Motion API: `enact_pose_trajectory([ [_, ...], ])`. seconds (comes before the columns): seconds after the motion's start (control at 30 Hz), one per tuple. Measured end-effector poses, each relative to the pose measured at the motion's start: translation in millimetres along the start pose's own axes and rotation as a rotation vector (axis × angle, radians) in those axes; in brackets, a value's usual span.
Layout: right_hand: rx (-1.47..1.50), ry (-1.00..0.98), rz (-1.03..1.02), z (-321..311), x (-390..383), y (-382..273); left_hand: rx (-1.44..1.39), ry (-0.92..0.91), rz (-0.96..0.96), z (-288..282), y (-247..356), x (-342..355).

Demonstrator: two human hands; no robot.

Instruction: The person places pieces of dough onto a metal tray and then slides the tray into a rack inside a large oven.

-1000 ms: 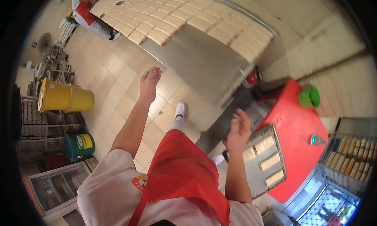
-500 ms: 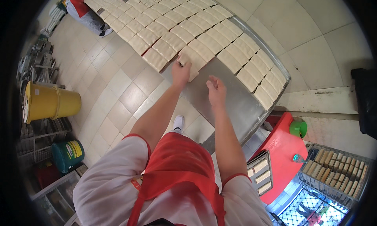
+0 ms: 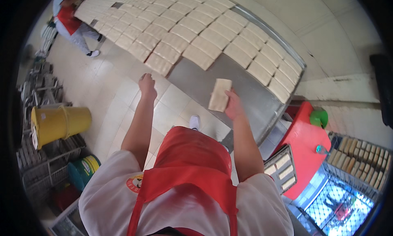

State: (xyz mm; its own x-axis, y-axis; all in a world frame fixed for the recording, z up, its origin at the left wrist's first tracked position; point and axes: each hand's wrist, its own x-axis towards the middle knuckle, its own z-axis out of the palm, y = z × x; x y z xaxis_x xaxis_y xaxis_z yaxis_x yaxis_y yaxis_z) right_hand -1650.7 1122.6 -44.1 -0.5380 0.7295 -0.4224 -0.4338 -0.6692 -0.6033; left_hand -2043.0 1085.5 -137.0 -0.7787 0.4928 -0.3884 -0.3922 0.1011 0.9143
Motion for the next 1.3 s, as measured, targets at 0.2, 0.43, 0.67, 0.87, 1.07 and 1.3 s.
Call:
enact_pose_trajectory([
  [0.2,0.1,0.179,-0.144,-31,-41,4,-0.124,0.167,-0.235,56,39,5],
  [0.43,0.217,0.258,-0.311,-52,-116,2,0.146,-0.021,-0.215,89,45,31],
  [0.67,0.385,0.418,-0.48,-106,-246,34,0.009,-0.196,0.269,30,-3,21],
  [0.87,0.507,0.681,-0.659,-162,-454,79,-0.387,-0.651,-0.067,67,26,-149],
  [1.07,0.361,0.953,-0.533,-317,-580,127,-0.569,-1.437,-0.687,98,-70,-319],
  [1.3,0.061,0.983,-0.384,-489,-596,168,-0.066,-1.458,-1.034,94,-246,-649],
])
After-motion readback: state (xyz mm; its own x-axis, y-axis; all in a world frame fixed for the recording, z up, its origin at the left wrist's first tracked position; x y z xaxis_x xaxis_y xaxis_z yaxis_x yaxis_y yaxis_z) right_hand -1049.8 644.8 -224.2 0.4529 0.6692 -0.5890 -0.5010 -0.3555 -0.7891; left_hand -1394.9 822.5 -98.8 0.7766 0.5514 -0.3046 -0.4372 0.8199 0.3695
